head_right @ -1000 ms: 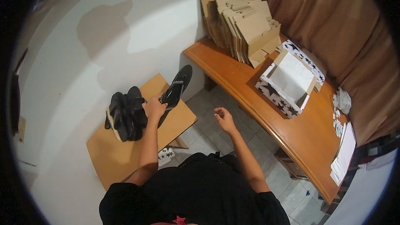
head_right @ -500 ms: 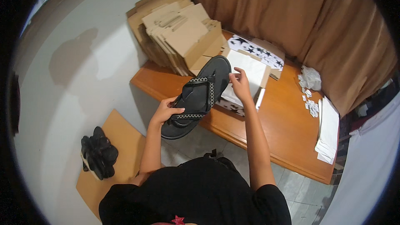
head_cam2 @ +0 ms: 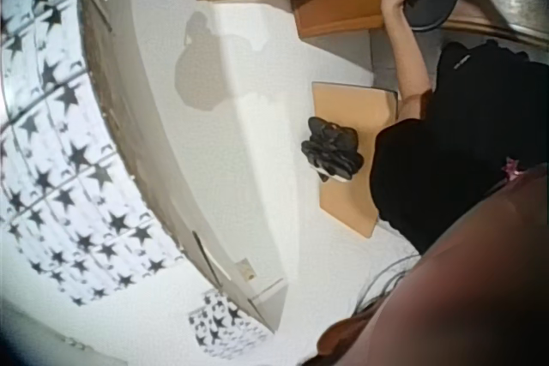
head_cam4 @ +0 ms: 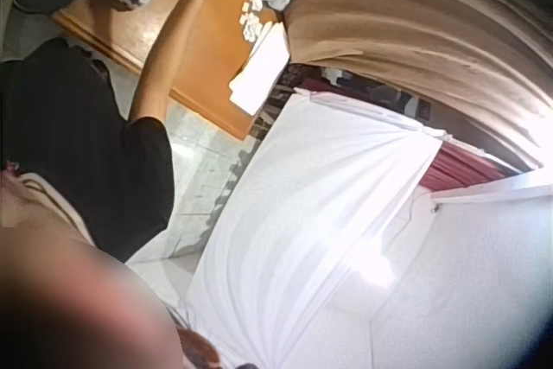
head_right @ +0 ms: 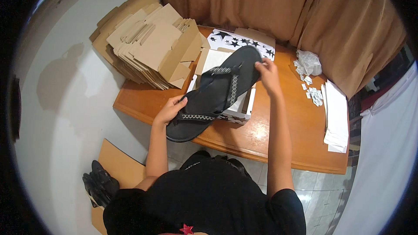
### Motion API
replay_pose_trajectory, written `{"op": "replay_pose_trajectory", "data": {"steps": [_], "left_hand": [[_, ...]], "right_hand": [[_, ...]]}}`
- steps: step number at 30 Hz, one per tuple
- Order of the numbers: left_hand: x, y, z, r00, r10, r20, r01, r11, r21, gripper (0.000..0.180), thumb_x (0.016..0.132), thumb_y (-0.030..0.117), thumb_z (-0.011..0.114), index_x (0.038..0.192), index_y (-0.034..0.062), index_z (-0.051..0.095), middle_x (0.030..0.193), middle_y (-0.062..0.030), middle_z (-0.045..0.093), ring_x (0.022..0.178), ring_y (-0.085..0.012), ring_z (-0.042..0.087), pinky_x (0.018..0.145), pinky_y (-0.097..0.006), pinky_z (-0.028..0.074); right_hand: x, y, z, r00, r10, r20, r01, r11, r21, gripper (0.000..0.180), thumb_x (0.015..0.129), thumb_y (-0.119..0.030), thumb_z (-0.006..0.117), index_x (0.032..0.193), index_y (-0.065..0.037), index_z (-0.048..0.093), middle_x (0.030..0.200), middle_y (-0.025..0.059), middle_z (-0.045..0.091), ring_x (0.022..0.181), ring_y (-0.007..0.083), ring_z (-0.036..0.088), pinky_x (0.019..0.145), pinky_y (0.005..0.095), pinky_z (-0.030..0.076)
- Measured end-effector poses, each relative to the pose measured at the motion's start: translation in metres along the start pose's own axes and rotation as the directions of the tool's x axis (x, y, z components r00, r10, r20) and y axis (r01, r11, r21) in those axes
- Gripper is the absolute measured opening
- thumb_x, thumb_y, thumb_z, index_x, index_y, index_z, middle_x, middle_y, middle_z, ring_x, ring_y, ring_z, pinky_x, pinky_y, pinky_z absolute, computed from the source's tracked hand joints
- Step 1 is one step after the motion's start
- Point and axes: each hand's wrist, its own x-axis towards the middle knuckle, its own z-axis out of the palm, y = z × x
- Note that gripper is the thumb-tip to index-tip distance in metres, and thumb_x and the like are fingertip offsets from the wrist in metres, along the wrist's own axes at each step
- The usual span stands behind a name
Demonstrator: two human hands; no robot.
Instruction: The person is assembling shoe boxes, wrapping sandals in tissue paper, and placing them into the boxes.
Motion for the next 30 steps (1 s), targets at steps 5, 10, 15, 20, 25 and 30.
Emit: {"op": "replay_pose_trajectory", "data": {"steps": [5,10,15,20,25,30], "left_hand": [[0.014,0.004,-0.047,0.993,0.006,-0.115,0.005,0.995,0.098,0.032,0.091,0.021,0.051,0.109,-0.0042,0.057,0.092,-0.0014,0.06,0.081,-0.0073,0.052,0.074,-0.022,0.043],[0.038,0.005,-0.091,0.932,-0.088,-0.353,0.077,0.996,-0.045,0.03,0.085,0.019,0.059,0.105,-0.0041,0.059,0.09,-0.0063,0.063,0.079,-0.0121,0.058,0.071,-0.025,0.046],[0.067,-0.008,-0.104,0.927,-0.13,-0.351,0.032,0.962,-0.271,0.039,0.083,0.023,0.061,0.11,-0.0058,0.055,0.1,-0.0144,0.062,0.088,-0.022,0.061,0.077,-0.035,0.051],[0.098,-0.031,-0.104,0.94,-0.341,-0.03,0.268,0.787,-0.556,0.037,0.085,0.027,0.058,0.105,-0.0037,0.058,0.099,-0.0146,0.063,0.085,-0.0236,0.063,0.075,-0.036,0.052],[0.119,-0.054,-0.095,0.917,-0.298,0.265,0.398,0.644,-0.653,0.033,0.089,0.027,0.051,0.103,-0.0016,0.06,0.097,-0.0127,0.064,0.083,-0.0224,0.064,0.075,-0.035,0.053],[0.128,-0.067,-0.098,0.89,-0.264,0.372,0.453,0.606,-0.654,0.033,0.09,0.027,0.05,0.105,-0.0007,0.06,0.098,-0.0126,0.064,0.085,-0.0224,0.063,0.075,-0.035,0.052]], "right_hand": [[0.004,-0.021,-0.028,0.938,-0.082,-0.337,0.072,0.996,-0.043,0.019,0.085,-0.017,0.055,0.097,-0.001,0.055,0.069,0.0026,0.056,0.05,0.0068,0.049,0.042,0.0203,0.038],[-0.012,0.0,-0.028,0.874,-0.109,-0.473,0.104,0.994,-0.038,0.013,0.086,-0.015,0.056,0.091,-0.003,0.054,0.066,0.0,0.054,0.049,0.0059,0.048,0.04,0.0178,0.037],[-0.039,0.043,0.012,0.823,-0.094,-0.561,0.049,0.994,-0.095,0.014,0.084,-0.012,0.055,0.091,0.0,0.052,0.068,0.005,0.057,0.052,0.0071,0.048,0.044,0.0206,0.037],[-0.057,0.077,0.048,0.784,-0.055,-0.618,-0.05,0.987,-0.151,0.017,0.083,-0.01,0.055,0.093,0.003,0.052,0.074,0.0109,0.061,0.066,0.015,0.057,0.06,0.0271,0.044],[-0.065,0.109,0.069,0.746,0.041,-0.664,-0.204,0.964,-0.169,0.021,0.081,-0.01,0.056,0.095,0.003,0.05,0.068,0.0137,0.06,0.063,0.0207,0.058,0.061,0.0311,0.044],[-0.07,0.115,0.082,0.722,0.149,-0.676,-0.356,0.917,-0.178,0.035,0.078,-0.006,0.055,0.111,-0.003,0.045,0.069,0.0182,0.059,0.068,0.027,0.06,0.064,0.0353,0.044]]}}
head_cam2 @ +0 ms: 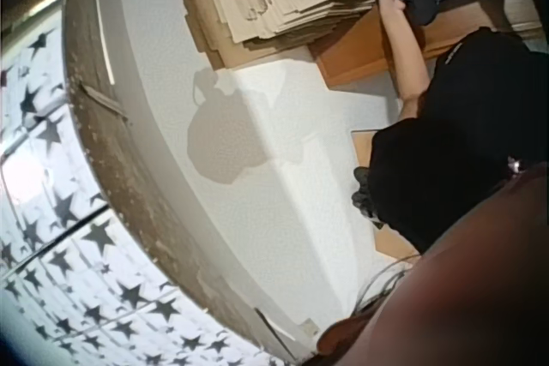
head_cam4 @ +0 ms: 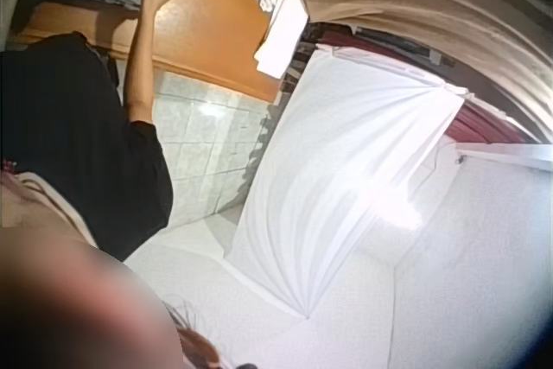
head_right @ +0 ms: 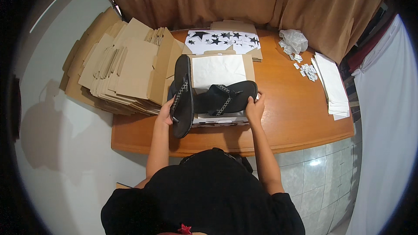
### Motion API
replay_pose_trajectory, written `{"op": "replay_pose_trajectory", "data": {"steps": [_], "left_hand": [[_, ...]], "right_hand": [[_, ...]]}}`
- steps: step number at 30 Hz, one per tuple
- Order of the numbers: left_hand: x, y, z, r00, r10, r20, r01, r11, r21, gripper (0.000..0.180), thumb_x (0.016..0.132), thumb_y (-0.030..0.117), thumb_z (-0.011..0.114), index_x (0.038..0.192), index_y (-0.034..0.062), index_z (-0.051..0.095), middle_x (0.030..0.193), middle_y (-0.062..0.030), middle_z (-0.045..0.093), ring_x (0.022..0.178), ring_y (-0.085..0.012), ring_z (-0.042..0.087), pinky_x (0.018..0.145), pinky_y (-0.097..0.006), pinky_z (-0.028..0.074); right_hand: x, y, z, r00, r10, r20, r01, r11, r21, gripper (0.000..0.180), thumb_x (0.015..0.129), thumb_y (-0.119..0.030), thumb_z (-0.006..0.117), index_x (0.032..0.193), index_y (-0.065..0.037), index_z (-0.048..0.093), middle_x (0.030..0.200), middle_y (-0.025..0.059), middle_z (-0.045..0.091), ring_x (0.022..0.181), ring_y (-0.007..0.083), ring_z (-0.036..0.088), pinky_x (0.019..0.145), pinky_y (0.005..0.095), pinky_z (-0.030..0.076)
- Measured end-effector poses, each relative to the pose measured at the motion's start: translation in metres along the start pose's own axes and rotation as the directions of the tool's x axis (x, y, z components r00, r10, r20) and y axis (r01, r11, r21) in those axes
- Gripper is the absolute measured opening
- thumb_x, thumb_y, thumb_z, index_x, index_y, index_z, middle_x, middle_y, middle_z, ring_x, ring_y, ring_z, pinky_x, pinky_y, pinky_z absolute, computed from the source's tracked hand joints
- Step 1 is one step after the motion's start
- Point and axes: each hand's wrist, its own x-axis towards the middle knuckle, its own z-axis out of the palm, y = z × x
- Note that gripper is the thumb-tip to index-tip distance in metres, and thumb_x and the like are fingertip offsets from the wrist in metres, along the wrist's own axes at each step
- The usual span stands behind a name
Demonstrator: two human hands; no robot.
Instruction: The person is assembling shoe boxes, wrapping sandals in tissue paper, and placing them into the boxes.
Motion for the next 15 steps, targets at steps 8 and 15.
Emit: {"op": "replay_pose_trajectory", "data": {"steps": [8,15], "left_hand": [[0.0,0.003,0.008,0.996,-0.011,-0.088,0.011,1.0,-0.001,0.033,0.089,0.027,0.052,0.105,-0.0013,0.06,0.099,-0.0132,0.064,0.085,-0.0228,0.063,0.077,-0.036,0.052],[0.004,0.003,0.007,0.994,-0.016,-0.11,0.017,1.0,0.013,0.035,0.087,0.028,0.054,0.105,-0.0016,0.059,0.099,-0.014,0.064,0.086,-0.0233,0.063,0.077,-0.036,0.052]], "right_hand": [[-0.001,0.002,-0.005,0.999,-0.038,-0.009,0.037,0.999,-0.023,0.047,0.078,-0.001,0.049,0.123,-0.009,0.038,0.079,0.0238,0.06,0.076,0.0337,0.061,0.073,0.038,0.044],[-0.005,0.007,-0.008,0.994,-0.097,-0.045,0.098,0.995,0.005,0.047,0.079,-0.002,0.047,0.124,-0.01,0.037,0.094,0.0306,0.058,0.09,0.0419,0.058,0.081,0.042,0.042]]}}
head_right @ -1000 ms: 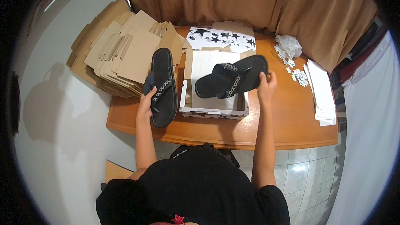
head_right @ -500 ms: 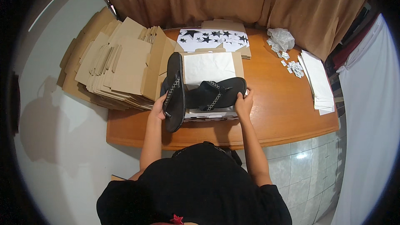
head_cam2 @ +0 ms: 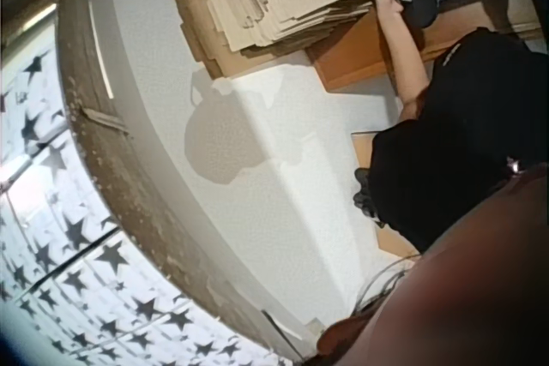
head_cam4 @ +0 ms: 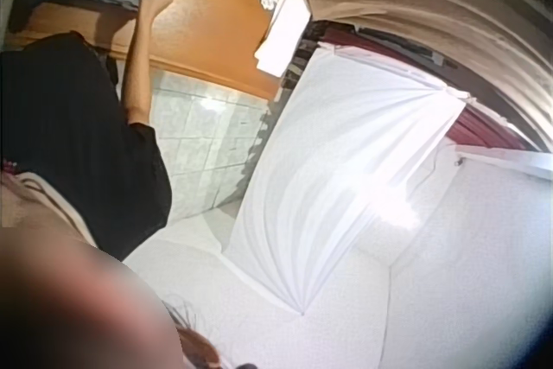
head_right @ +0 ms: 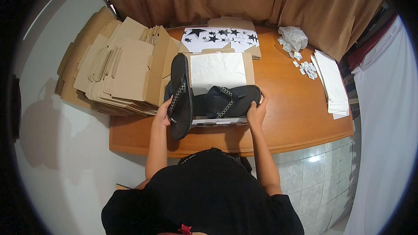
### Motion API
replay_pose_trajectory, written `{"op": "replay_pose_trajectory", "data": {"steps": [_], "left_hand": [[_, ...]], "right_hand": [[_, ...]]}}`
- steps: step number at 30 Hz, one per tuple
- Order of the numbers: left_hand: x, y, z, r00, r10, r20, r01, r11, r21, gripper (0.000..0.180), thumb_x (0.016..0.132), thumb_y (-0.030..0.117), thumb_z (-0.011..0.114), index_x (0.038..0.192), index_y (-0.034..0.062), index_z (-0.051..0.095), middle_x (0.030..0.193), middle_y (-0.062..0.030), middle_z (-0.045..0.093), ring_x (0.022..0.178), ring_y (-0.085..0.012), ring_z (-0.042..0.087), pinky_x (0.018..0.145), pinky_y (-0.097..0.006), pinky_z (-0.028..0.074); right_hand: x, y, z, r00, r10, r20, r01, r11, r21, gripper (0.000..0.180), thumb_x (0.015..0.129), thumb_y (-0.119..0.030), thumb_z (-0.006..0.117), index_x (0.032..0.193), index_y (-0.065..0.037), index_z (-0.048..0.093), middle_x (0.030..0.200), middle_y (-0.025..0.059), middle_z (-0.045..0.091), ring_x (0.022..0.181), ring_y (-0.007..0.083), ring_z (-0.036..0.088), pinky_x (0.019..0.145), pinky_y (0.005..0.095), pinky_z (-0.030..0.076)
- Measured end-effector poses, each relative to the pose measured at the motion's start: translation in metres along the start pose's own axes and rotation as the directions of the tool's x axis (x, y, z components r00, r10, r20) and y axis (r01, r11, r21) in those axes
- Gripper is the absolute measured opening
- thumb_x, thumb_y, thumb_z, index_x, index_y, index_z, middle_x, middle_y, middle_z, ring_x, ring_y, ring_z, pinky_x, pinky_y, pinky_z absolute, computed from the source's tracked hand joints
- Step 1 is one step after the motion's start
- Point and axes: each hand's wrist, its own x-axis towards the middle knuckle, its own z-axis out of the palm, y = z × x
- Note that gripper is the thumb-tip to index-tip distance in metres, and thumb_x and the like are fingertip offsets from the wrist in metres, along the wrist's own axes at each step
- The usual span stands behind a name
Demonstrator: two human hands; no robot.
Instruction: The person is assembling shoe boxes, wrapping sandals in tissue paper, and placing them into the boxes.
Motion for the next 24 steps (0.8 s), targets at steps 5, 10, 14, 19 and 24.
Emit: {"op": "replay_pose_trajectory", "data": {"steps": [5,10,14,19,24], "left_hand": [[-0.001,0.0,-0.002,1.0,0.013,-0.019,-0.013,0.999,0.042,0.037,0.086,0.026,0.057,0.111,-0.0015,0.055,0.101,-0.014,0.063,0.088,-0.0241,0.063,0.078,-0.038,0.052],[-0.001,-0.002,-0.001,1.0,0.004,-0.024,-0.003,0.999,0.049,0.038,0.085,0.025,0.058,0.113,-0.0011,0.053,0.103,-0.0136,0.062,0.09,-0.024,0.062,0.079,-0.038,0.051],[-0.004,-0.001,0.0,0.999,0.024,-0.048,-0.021,0.997,0.074,0.038,0.085,0.025,0.058,0.113,-0.0009,0.053,0.104,-0.0136,0.062,0.09,-0.024,0.062,0.08,-0.038,0.051],[-0.004,-0.002,-0.002,0.999,0.016,-0.036,-0.014,0.999,0.051,0.037,0.085,0.024,0.058,0.111,-0.002,0.055,0.102,-0.0142,0.062,0.09,-0.0242,0.062,0.079,-0.038,0.051],[-0.003,-0.001,-0.003,1.0,0.008,-0.03,-0.007,0.999,0.048,0.036,0.085,0.024,0.058,0.109,-0.003,0.056,0.101,-0.0145,0.063,0.089,-0.0244,0.062,0.08,-0.038,0.051]], "right_hand": [[-0.002,-0.009,-0.002,1.0,-0.022,-0.001,0.021,0.986,-0.166,0.049,0.078,-0.002,0.047,0.124,-0.01,0.034,0.098,0.0317,0.056,0.092,0.0456,0.055,0.082,0.0449,0.041],[0.011,0.013,-0.008,0.988,0.021,0.156,0.02,0.966,-0.259,0.055,0.077,-0.003,0.052,0.125,-0.003,0.026,0.097,0.035,0.055,0.093,0.0475,0.054,0.084,0.0457,0.042],[0.016,0.013,-0.012,0.955,0.029,0.295,0.062,0.954,-0.295,0.059,0.076,-0.004,0.056,0.124,0.001,0.022,0.097,0.0369,0.054,0.094,0.0478,0.054,0.085,0.0458,0.042],[0.019,-0.015,-0.016,0.877,0.153,0.456,0.124,0.844,-0.522,0.068,0.074,-0.013,0.065,0.124,0.002,0.02,0.095,0.0358,0.056,0.092,0.0473,0.056,0.08,0.0457,0.045],[0.022,-0.038,-0.016,0.857,0.215,0.468,0.259,0.607,-0.752,0.071,0.065,-0.023,0.076,0.115,0.003,0.032,0.093,0.0264,0.06,0.089,0.0387,0.06,0.075,0.0405,0.049]]}}
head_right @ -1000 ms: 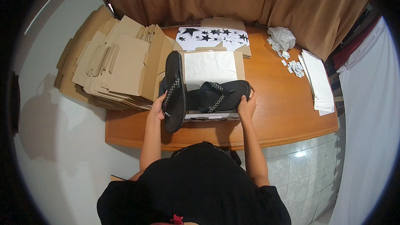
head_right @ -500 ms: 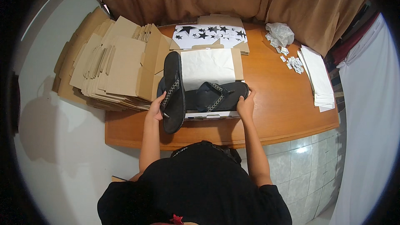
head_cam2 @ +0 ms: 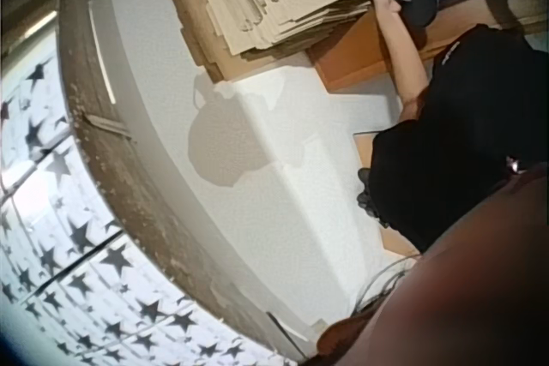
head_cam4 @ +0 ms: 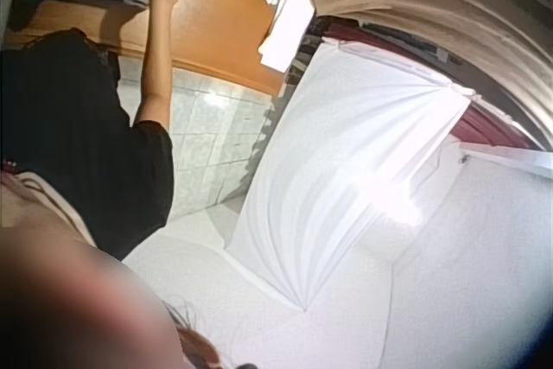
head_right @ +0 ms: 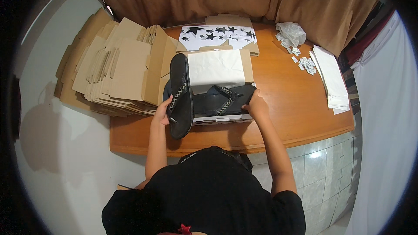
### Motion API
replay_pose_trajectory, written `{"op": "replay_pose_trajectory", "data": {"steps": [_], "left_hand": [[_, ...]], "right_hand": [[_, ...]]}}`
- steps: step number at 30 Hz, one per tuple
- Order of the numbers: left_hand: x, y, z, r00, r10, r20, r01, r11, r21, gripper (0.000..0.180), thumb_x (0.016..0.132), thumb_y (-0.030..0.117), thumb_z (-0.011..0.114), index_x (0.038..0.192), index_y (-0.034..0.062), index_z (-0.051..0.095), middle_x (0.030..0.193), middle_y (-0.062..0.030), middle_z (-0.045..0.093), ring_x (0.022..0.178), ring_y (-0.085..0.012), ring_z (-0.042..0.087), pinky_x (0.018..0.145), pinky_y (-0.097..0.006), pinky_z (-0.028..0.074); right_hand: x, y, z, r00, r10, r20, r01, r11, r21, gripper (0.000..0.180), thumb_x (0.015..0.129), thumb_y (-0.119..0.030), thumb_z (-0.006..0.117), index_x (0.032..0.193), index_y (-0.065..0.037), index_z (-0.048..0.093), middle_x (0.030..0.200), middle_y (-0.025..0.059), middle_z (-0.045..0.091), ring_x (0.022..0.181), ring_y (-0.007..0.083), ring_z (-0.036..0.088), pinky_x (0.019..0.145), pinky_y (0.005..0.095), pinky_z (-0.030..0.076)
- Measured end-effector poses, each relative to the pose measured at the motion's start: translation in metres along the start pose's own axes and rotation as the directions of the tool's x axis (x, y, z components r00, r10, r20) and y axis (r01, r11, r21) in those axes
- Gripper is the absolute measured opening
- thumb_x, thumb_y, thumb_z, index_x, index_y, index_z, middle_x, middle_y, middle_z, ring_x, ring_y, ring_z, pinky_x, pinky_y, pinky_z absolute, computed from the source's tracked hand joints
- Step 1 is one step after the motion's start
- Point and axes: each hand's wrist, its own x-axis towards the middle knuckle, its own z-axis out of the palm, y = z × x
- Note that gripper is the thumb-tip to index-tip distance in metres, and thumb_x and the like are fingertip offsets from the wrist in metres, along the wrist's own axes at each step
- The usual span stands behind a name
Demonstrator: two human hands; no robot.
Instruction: The person is assembling shoe boxes, wrapping sandals in tissue paper, and placing them into the boxes.
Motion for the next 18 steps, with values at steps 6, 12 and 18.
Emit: {"op": "replay_pose_trajectory", "data": {"steps": [6,12,18], "left_hand": [[0.0,0.0,0.003,0.999,0.035,-0.008,-0.035,0.999,0.031,0.036,0.085,0.023,0.059,0.11,-0.0019,0.056,0.102,-0.0138,0.063,0.09,-0.024,0.062,0.079,-0.037,0.051],[-0.002,-0.001,0.004,0.999,0.032,-0.024,-0.031,0.999,0.035,0.036,0.083,0.023,0.061,0.11,-0.0016,0.056,0.101,-0.0129,0.063,0.089,-0.0234,0.062,0.078,-0.037,0.051],[-0.017,0.011,0.012,0.978,0.176,-0.112,-0.163,0.98,0.115,0.036,0.082,0.022,0.062,0.108,-0.0027,0.056,0.098,-0.0131,0.063,0.085,-0.0231,0.063,0.075,-0.036,0.052]], "right_hand": [[0.006,-0.012,-0.009,0.998,-0.039,-0.049,0.014,0.898,-0.439,0.075,0.053,-0.04,0.082,0.104,0.0,0.046,0.092,0.0133,0.062,0.087,0.024,0.063,0.068,0.0313,0.052],[0.011,-0.006,-0.011,0.997,-0.065,0.038,0.075,0.899,-0.431,0.081,0.049,-0.044,0.083,0.105,0.0,0.046,0.099,0.0135,0.06,0.094,0.0265,0.06,0.073,0.034,0.052],[0.006,0.011,-0.016,0.999,-0.008,0.036,0.018,0.955,-0.297,0.074,0.053,-0.032,0.083,0.109,-0.001,0.045,0.102,0.0175,0.059,0.099,0.0321,0.057,0.08,0.0392,0.049]]}}
